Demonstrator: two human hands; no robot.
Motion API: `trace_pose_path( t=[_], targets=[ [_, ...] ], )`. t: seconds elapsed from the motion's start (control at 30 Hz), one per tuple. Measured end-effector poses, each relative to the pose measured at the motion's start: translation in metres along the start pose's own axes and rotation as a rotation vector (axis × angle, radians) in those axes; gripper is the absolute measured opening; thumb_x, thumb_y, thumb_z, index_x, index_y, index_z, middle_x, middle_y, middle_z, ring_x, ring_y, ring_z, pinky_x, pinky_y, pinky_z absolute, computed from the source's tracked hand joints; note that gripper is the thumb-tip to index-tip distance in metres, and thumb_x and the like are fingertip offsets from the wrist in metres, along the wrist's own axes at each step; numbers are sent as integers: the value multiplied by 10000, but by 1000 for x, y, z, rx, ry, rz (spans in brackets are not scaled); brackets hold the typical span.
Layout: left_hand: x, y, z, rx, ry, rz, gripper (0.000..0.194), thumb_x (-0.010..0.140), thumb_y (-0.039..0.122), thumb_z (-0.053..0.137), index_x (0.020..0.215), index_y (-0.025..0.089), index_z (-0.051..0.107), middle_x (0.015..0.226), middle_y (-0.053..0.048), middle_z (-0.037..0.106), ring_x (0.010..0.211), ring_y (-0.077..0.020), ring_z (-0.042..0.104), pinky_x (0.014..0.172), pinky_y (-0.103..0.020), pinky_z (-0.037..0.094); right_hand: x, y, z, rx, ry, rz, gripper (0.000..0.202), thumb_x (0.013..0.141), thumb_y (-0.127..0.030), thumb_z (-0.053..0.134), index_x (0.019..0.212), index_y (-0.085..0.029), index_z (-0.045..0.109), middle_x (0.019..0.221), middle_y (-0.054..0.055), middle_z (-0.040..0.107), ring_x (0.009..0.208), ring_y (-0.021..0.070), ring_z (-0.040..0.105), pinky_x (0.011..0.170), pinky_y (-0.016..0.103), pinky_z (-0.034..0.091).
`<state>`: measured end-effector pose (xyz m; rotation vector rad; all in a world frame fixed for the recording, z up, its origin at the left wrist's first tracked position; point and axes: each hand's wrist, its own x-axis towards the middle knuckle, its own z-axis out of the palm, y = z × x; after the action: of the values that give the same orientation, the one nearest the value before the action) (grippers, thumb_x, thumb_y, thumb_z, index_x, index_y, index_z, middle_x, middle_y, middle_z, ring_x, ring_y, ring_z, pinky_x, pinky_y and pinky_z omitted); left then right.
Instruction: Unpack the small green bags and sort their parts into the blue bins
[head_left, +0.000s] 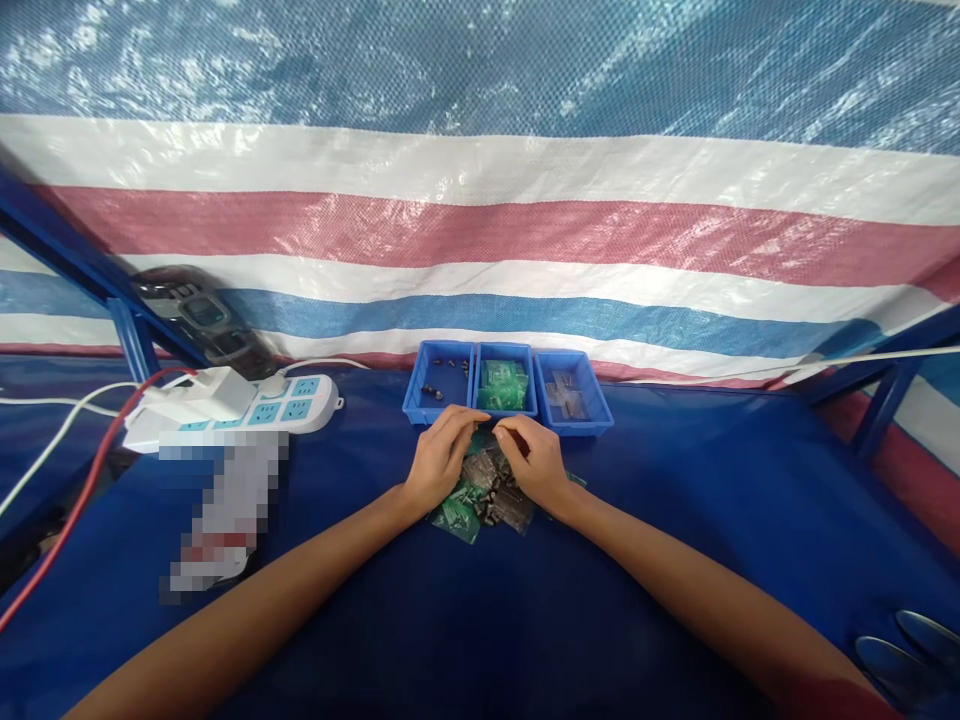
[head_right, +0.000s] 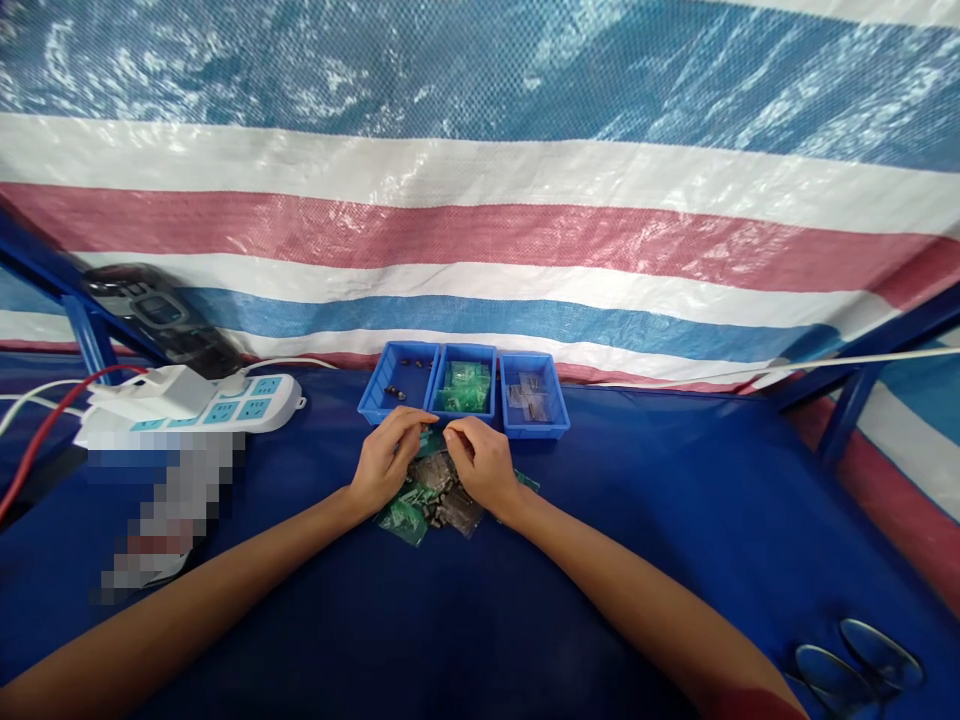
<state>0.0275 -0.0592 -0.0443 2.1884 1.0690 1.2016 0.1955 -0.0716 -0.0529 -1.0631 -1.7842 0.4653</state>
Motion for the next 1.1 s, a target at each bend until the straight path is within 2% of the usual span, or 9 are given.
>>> trace_pose_path(
  t=[0.13, 0.23, 0.4, 0.57, 0.73, 1.1],
  targets=[
    [-7, -8, 3, -42, 48, -66, 227, 964, 251, 292, 1035, 195, 500, 704, 12, 476, 533, -78, 426, 530, -202, 379, 0, -1, 0, 10, 2, -5, 213, 930, -265, 405, 873, -173, 588, 748, 36, 592, 620, 136, 519, 597, 259, 396],
    [-9, -10, 5, -28, 85, -123, 172, 961, 272, 304, 1009, 199, 453, 596, 56, 386, 471, -73, 356, 484, -193, 323, 1, -2, -1, 16, -1, -11, 211, 928, -258, 404, 870, -173, 588, 733, 31, 579, 612, 133, 513, 586, 256, 392],
    [-7, -7, 5, -8, 68, -166, 148, 952, 288, 331, 1011, 197, 431, 707, 28, 508, 539, -73, 450, 519, -189, 349, 0, -2, -1, 20, -19, -42, 171, 910, -277, 449, 885, -177, 586, 684, 12, 537, 562, 120, 473, 555, 247, 381],
    [-5, -6, 6, -12, 30, -145, 160, 945, 293, 350, 1054, 196, 416, 788, 3, 574, 647, -95, 550, 583, -201, 405, -2, 2, 1, 13, -56, -80, 171, 884, -317, 512, 951, -174, 578, 666, -6, 494, 537, 110, 446, 550, 241, 384],
    [-5, -5, 7, 7, 13, -75, 161, 936, 275, 377, 1070, 192, 410, 816, -4, 594, 705, -112, 591, 642, -219, 445, -2, 4, 3, -20, -59, -88, 186, 892, -334, 511, 949, -174, 588, 654, -7, 488, 534, 110, 442, 548, 241, 382],
    [-3, -3, 6, 34, -35, -52, 163, 930, 282, 393, 1053, 188, 445, 826, -8, 606, 716, -123, 610, 646, -223, 459, -1, 3, 2, -30, -61, -90, 178, 910, -311, 481, 954, -177, 591, 654, 2, 510, 558, 119, 467, 562, 246, 391]
  ],
)
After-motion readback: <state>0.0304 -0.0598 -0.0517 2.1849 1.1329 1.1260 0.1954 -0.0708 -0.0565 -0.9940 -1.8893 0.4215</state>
